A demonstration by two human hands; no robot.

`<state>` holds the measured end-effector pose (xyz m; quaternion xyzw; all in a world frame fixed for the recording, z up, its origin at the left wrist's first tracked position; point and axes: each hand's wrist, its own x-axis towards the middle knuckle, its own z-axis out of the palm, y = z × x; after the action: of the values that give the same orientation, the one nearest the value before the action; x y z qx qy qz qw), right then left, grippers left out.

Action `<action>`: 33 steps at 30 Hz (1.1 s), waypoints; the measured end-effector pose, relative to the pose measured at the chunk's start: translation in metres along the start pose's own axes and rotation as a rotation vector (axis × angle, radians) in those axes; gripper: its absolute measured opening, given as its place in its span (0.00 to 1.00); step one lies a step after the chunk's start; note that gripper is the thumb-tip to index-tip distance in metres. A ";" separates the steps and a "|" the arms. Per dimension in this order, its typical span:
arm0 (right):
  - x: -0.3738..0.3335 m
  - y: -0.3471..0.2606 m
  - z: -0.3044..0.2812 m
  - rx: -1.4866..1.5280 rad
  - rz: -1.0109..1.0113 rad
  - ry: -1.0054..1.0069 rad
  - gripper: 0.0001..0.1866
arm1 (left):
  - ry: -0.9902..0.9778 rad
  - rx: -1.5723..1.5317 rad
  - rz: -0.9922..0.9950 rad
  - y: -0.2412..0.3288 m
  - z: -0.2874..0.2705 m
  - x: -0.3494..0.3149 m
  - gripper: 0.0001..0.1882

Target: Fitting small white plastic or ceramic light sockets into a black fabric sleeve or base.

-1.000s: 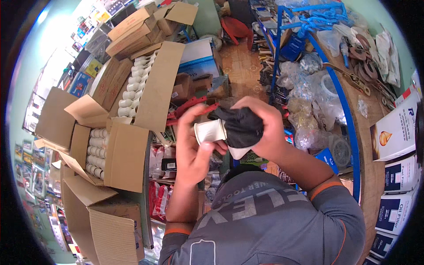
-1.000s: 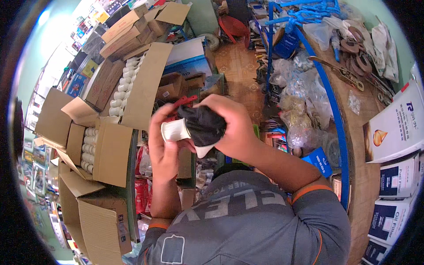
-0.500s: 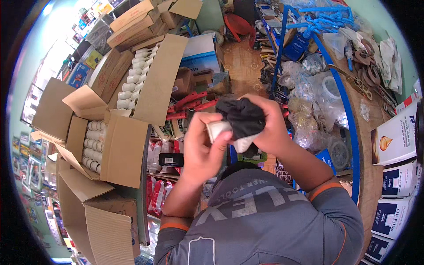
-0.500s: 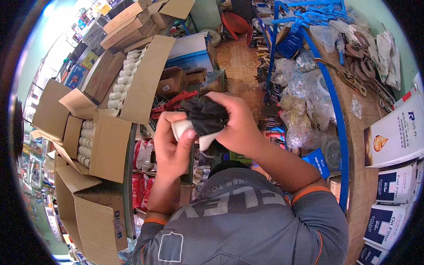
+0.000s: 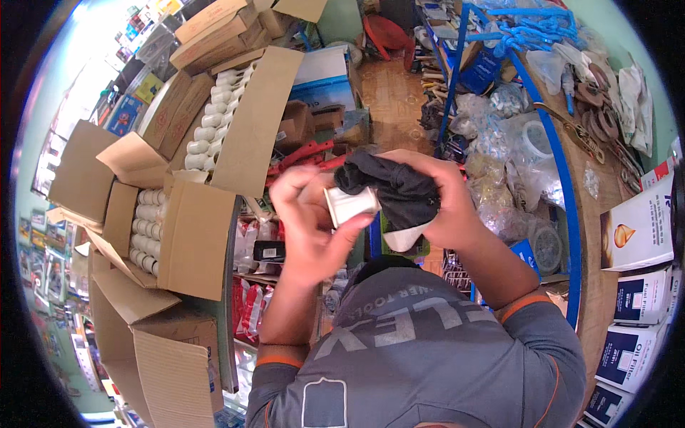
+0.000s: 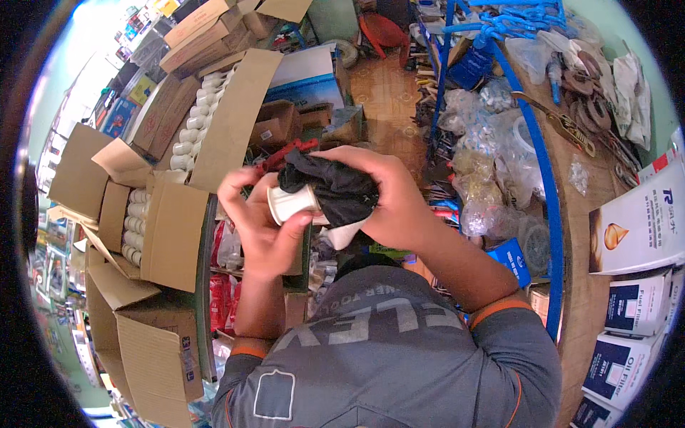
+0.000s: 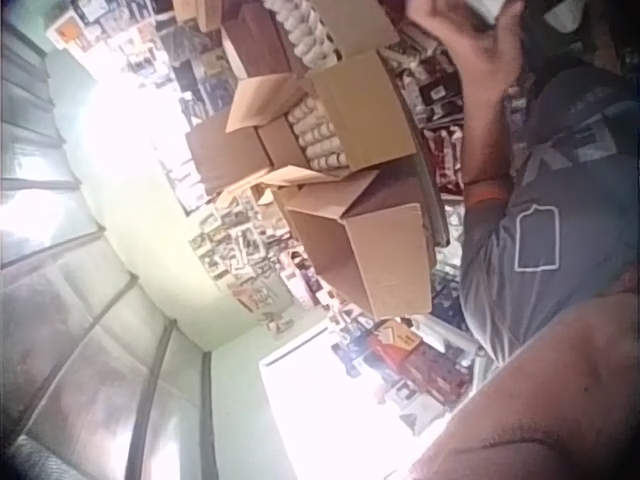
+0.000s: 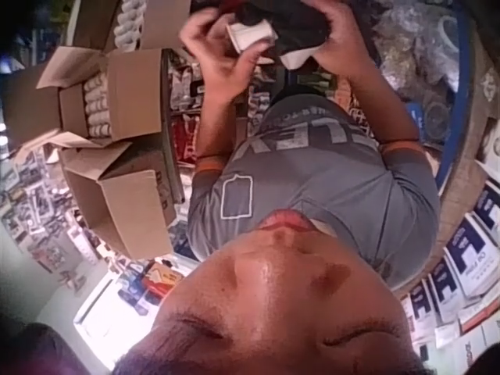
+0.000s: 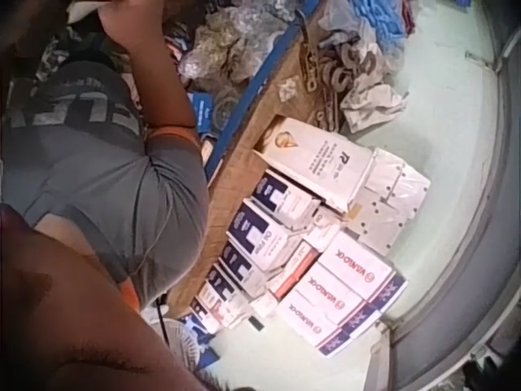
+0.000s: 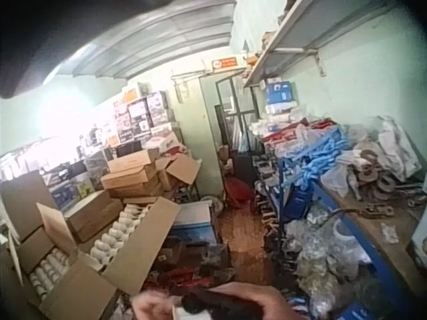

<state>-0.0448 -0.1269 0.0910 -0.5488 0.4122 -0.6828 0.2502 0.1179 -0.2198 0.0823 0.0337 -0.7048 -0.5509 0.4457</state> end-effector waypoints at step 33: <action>0.003 0.012 -0.040 0.810 -0.051 0.299 0.21 | 0.068 -0.030 -0.301 0.001 -0.033 -0.034 0.49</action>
<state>-0.0850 -0.1238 0.0804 -0.3113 0.1293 -0.8675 0.3659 0.1605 -0.2256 0.0629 0.1508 -0.6680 -0.6204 0.3822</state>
